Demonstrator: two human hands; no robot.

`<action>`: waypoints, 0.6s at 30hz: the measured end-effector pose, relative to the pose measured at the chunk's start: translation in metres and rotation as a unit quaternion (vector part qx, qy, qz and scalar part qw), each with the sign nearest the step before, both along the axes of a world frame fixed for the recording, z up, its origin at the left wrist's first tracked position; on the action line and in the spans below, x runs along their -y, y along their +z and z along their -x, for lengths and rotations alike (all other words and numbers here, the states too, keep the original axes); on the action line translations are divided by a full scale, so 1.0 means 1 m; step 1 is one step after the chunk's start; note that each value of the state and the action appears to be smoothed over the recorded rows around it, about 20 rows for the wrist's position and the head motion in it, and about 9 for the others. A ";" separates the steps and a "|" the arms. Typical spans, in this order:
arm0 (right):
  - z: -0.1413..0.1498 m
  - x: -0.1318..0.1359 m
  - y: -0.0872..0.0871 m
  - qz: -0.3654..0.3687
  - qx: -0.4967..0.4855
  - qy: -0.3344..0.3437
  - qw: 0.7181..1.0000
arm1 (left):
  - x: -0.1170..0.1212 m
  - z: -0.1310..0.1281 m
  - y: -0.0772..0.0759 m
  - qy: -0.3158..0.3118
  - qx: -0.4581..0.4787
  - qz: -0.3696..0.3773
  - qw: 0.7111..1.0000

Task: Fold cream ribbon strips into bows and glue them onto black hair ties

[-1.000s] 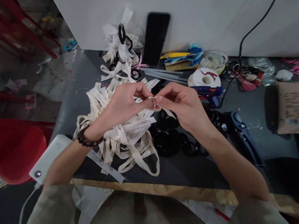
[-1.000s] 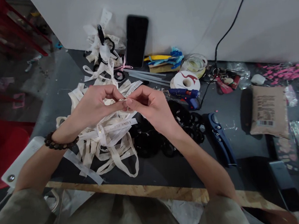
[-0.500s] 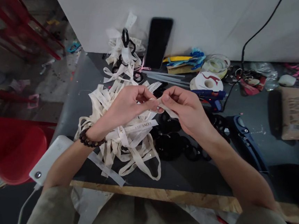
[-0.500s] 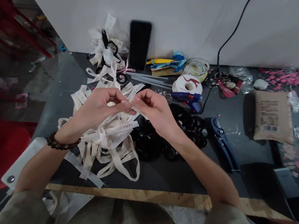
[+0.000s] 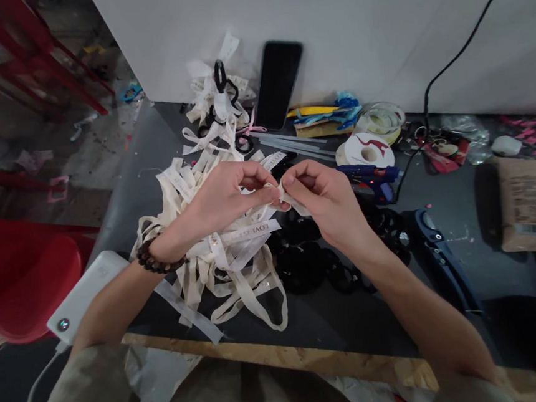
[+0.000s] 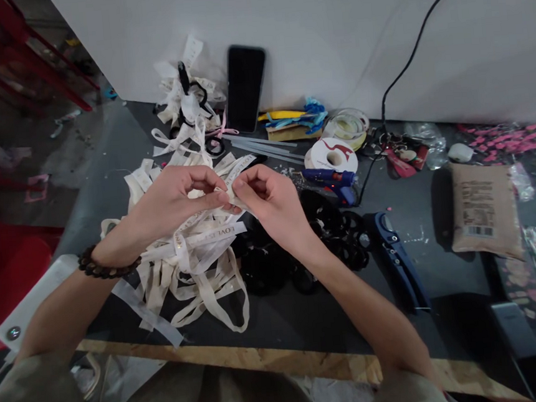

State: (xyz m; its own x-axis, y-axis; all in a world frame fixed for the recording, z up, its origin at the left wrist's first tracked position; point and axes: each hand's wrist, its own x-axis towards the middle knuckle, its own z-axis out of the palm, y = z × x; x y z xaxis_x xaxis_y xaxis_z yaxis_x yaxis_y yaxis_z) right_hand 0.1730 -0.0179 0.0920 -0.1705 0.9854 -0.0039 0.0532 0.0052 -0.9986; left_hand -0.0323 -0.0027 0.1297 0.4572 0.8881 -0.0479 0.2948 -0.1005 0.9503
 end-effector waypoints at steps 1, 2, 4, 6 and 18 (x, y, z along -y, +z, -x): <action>0.000 0.000 0.000 -0.004 0.001 -0.002 1.000 | 0.000 0.000 0.000 0.001 0.000 -0.002 1.000; 0.000 0.000 0.001 -0.012 0.002 -0.007 1.000 | 0.000 0.000 -0.001 0.002 -0.001 -0.004 1.000; 0.000 0.000 0.002 -0.037 0.010 -0.021 0.999 | 0.000 -0.001 -0.002 0.002 -0.005 -0.005 1.000; -0.002 0.000 0.003 -0.064 0.030 -0.034 0.997 | 0.000 -0.001 -0.001 0.003 -0.007 -0.005 1.000; -0.008 0.001 0.006 -0.126 0.093 0.011 0.988 | -0.002 0.002 -0.004 0.038 -0.010 -0.033 0.999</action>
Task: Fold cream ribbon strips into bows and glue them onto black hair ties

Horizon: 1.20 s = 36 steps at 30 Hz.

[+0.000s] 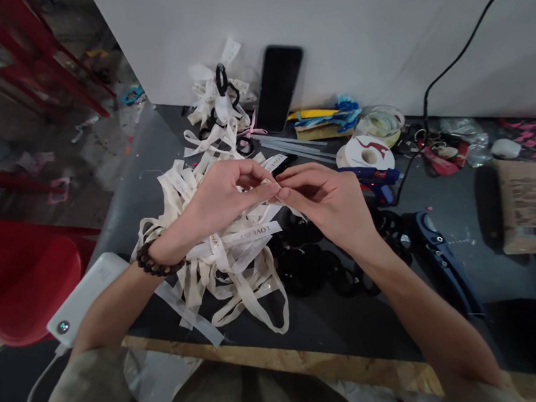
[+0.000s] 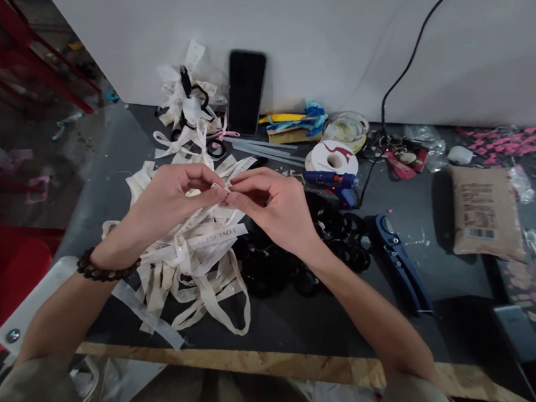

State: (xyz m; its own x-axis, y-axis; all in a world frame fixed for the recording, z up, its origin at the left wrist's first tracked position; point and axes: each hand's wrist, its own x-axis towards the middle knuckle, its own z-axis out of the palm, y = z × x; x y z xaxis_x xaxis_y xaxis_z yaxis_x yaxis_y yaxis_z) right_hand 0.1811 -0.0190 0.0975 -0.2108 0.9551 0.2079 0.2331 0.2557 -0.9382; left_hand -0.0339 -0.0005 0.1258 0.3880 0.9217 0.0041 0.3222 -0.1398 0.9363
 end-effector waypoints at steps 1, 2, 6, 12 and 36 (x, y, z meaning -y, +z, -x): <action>-0.001 -0.001 0.000 0.000 0.008 0.003 1.000 | 0.000 0.000 -0.001 0.000 0.000 0.000 1.000; -0.002 -0.001 0.000 -0.002 0.015 0.006 1.000 | 0.001 -0.001 -0.001 0.000 -0.001 -0.001 1.000; -0.005 -0.004 -0.001 -0.006 0.033 0.025 0.999 | 0.002 -0.001 -0.001 0.008 -0.016 -0.020 1.000; -0.004 -0.005 -0.001 0.012 0.043 0.047 0.998 | 0.004 0.000 -0.001 0.024 -0.059 -0.067 0.996; 0.001 -0.003 -0.006 0.051 -0.031 0.006 0.998 | 0.002 0.001 0.001 -0.009 0.014 -0.021 1.000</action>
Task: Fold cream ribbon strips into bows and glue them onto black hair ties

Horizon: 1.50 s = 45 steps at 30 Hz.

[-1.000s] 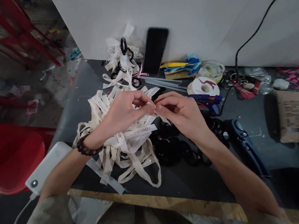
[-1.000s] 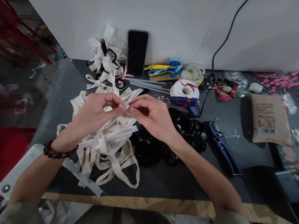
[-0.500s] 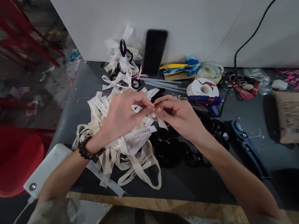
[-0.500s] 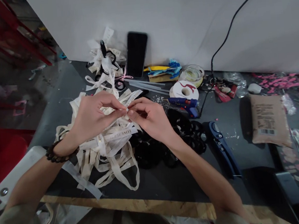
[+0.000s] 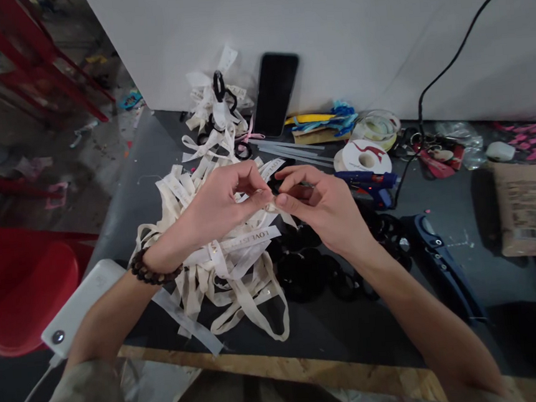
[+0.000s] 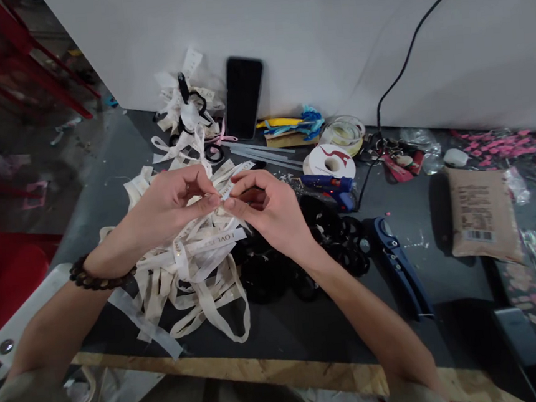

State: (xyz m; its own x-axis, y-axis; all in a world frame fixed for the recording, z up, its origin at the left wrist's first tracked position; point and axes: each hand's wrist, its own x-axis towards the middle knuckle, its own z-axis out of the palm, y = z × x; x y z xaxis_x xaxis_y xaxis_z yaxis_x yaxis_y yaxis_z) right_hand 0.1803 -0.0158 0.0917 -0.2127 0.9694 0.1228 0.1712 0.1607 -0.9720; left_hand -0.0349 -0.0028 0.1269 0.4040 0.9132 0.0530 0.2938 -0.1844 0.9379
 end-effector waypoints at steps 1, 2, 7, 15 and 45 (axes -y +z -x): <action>0.000 0.001 0.000 -0.011 -0.003 -0.011 1.000 | -0.001 0.000 -0.001 0.000 0.008 0.015 1.000; 0.001 0.002 0.001 -0.026 0.001 -0.019 0.999 | -0.001 0.000 -0.002 0.002 0.017 0.024 1.000; 0.001 0.012 0.006 -0.156 0.097 -0.017 0.983 | -0.001 -0.001 -0.005 0.015 0.016 0.009 1.000; 0.004 0.018 -0.002 -0.340 0.277 -0.061 0.897 | 0.001 -0.003 -0.005 0.013 0.002 0.003 1.000; 0.008 0.013 -0.007 -0.490 0.330 -0.153 0.792 | 0.001 -0.003 -0.005 0.042 0.105 0.110 0.988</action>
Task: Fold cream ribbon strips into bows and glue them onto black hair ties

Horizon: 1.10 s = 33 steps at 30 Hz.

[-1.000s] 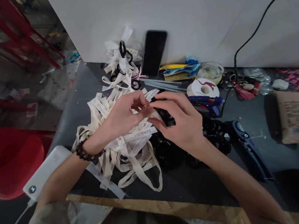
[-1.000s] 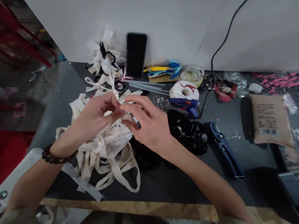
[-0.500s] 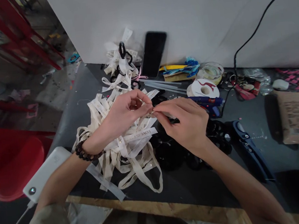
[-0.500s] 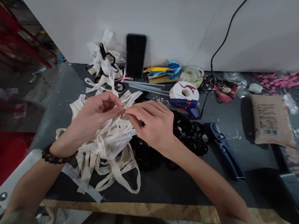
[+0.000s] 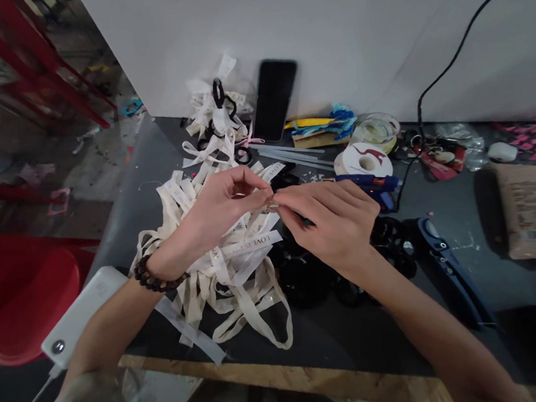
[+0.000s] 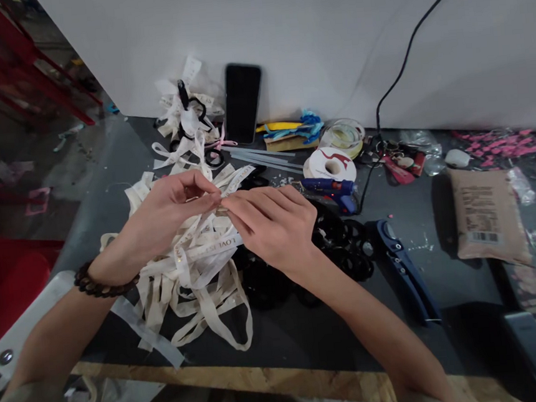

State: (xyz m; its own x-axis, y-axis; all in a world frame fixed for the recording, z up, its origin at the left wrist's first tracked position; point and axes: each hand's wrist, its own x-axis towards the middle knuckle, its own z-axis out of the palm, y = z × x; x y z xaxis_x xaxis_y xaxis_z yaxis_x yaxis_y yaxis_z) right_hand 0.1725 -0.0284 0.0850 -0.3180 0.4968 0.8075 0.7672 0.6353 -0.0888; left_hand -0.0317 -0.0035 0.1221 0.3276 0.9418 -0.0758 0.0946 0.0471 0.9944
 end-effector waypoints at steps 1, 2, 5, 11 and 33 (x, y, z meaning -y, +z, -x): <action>0.000 0.000 0.001 0.006 -0.006 0.005 1.000 | 0.000 0.000 -0.001 -0.001 0.003 0.000 1.000; 0.000 0.001 0.002 0.023 -0.017 0.011 1.000 | 0.000 0.000 -0.001 -0.004 0.005 0.000 1.000; -0.003 0.001 0.007 0.124 -0.076 0.031 0.989 | 0.000 0.001 -0.003 -0.008 -0.013 -0.005 1.000; -0.007 -0.002 0.013 0.336 -0.239 0.057 0.909 | -0.002 0.002 -0.007 0.004 -0.053 -0.070 0.996; 0.000 -0.010 0.004 0.450 -0.440 0.099 0.770 | -0.001 -0.003 -0.010 0.046 -0.082 -0.120 0.988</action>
